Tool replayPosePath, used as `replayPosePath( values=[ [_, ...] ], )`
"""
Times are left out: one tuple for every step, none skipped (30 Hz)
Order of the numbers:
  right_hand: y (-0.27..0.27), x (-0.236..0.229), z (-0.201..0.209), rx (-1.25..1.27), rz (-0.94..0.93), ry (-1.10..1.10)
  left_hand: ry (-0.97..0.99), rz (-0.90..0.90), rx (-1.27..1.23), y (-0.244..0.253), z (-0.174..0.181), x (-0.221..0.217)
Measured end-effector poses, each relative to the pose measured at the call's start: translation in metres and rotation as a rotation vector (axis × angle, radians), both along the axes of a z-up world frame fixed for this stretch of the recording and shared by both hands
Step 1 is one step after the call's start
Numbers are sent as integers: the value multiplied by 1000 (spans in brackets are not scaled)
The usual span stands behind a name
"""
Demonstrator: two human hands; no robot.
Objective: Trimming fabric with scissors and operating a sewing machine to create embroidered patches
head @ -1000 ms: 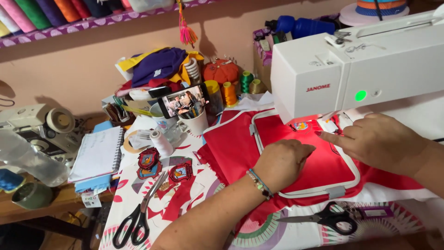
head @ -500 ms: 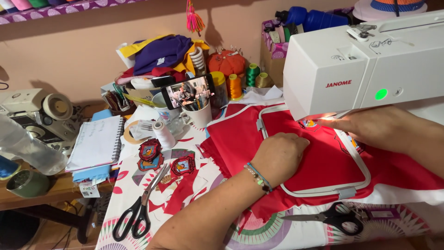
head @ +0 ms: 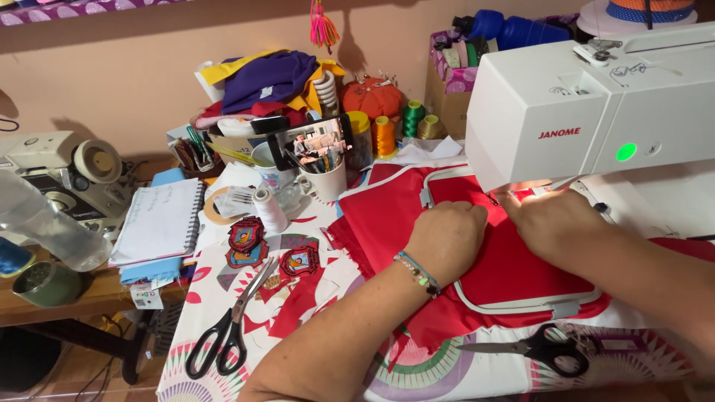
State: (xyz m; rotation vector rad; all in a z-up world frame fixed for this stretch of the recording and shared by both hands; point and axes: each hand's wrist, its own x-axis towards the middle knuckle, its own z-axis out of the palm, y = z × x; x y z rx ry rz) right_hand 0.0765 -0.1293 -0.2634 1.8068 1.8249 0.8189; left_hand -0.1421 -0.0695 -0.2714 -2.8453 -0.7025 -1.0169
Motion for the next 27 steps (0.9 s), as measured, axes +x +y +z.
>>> replayPosePath(
  values=[
    [2,-4,1,-82,-114,97,-4,9,15,1,0,-1],
    [-1,-8,5,-82,-112,98,-3,10,16,-1,5,-3],
    [-5,-12,9,-128,-145,100,11,7,-19,-1,9,-5],
    [-8,-16,13,-175,-178,102,25,4,-55,-2,13,-7],
    [-18,-24,23,-176,-177,102,25,5,-56,-1,16,-8],
    [-29,-31,32,-174,-172,206,73,-41,-120,-2,17,-9],
    [-39,-38,41,-171,-168,309,121,-88,-185,-2,18,-10],
    [-46,-36,40,-175,-169,311,123,-89,-188,-2,19,-10],
    [-53,-33,39,-148,-127,454,181,-141,-201,-2,19,-10],
    [-60,-30,38,-120,-85,598,240,-194,-213,-3,20,-9],
    [-65,-29,38,-123,-86,602,243,-195,-217,-7,25,-12],
    [-70,-29,38,-16,146,687,222,-286,-280,-10,31,-15],
    [-74,-28,38,98,378,766,200,-377,-343,-13,37,-18],
    [-79,-29,37,95,386,769,201,-368,-344,-15,40,-21],
    [-84,-30,35,53,480,945,150,-466,-374,-18,43,-24],
    [-89,-32,32,1,576,1126,99,-556,-409,-22,45,-29],
    [-95,-33,28,-10,586,1136,102,-541,-417,-25,46,-33],
    [-99,-33,25,45,604,1151,87,-610,-430,-27,49,-36],
    [-103,-33,22,101,622,1165,72,-679,-443,-28,51,-39],
    [-110,-33,18,97,631,1169,73,-668,-444,-33,56,-47],
    [-115,-32,13,218,567,1164,83,-692,-483,-37,60,-54],
    [-123,-32,7,327,495,1163,90,-713,-535,-43,62,-62],
    [-123,-33,10,314,498,1174,89,-700,-547,-48,62,-69],
    [-123,-33,11,275,543,1215,31,-664,-527,-54,63,-77],
    [-123,-34,14,236,588,1256,-26,-626,-507,-60,64,-83],
    [-125,-27,1,235,599,1260,-23,-615,-503,-62,67,-88],
    [-127,-21,-12,300,686,1221,-1,-669,-463,-64,70,-93]
  ],
)
